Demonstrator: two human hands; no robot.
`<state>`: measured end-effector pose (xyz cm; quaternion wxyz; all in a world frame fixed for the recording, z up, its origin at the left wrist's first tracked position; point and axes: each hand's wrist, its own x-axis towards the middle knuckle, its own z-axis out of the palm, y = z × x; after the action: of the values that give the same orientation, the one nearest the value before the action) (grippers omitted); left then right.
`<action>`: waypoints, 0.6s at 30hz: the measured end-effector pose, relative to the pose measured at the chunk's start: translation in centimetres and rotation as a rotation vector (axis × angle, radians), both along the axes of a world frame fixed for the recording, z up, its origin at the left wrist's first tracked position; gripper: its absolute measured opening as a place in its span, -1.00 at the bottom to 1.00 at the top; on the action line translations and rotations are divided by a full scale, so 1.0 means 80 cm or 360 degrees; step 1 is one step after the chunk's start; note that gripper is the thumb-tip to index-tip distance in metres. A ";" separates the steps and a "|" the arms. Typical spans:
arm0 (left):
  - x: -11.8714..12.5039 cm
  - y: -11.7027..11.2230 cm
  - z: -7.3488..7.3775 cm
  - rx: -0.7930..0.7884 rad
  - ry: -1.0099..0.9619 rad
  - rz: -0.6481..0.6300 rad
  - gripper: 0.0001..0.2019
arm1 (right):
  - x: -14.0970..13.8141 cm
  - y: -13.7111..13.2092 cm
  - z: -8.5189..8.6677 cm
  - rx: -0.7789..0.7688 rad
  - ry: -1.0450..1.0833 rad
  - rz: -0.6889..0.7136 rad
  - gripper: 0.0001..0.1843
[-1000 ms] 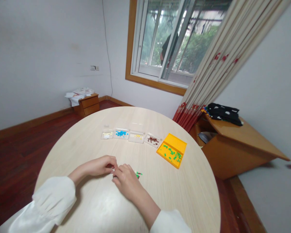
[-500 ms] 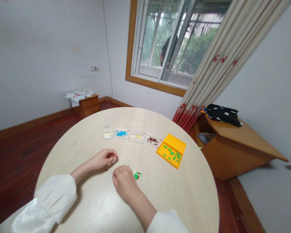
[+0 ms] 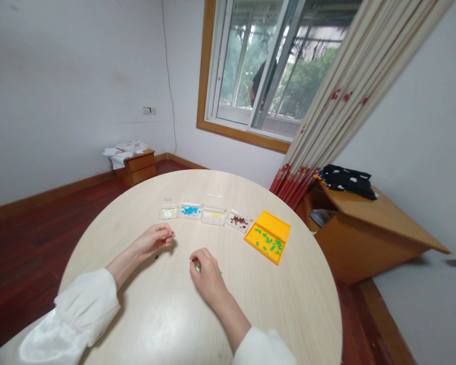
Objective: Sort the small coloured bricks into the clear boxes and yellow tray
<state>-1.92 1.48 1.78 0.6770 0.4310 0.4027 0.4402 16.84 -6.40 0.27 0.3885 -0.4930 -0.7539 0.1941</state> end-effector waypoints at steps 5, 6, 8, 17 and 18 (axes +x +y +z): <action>-0.031 0.006 0.003 0.0263 0.0633 -0.0047 -0.78 | 0.007 0.003 -0.003 -0.0005 0.0055 -0.0010 -0.83; -0.039 0.005 0.002 0.0326 0.0805 -0.0097 -0.80 | 0.007 0.003 -0.004 -0.0005 0.0059 -0.0006 -0.83; -0.052 0.000 0.001 0.0442 0.1063 -0.0211 -0.81 | 0.007 0.003 -0.005 -0.0002 0.0062 0.0006 -0.84; -0.063 -0.019 0.002 0.0752 0.1599 -0.0562 -0.81 | 0.007 0.002 -0.003 -0.0029 0.0045 0.0060 -0.85; -0.062 -0.018 0.002 0.0760 0.1615 -0.0594 -0.81 | 0.007 0.002 -0.003 -0.0030 0.0048 0.0061 -0.85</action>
<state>-6.90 0.01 1.98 0.3500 0.7917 0.4834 0.1308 17.37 -6.22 0.05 0.3915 -0.4791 -0.7554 0.2160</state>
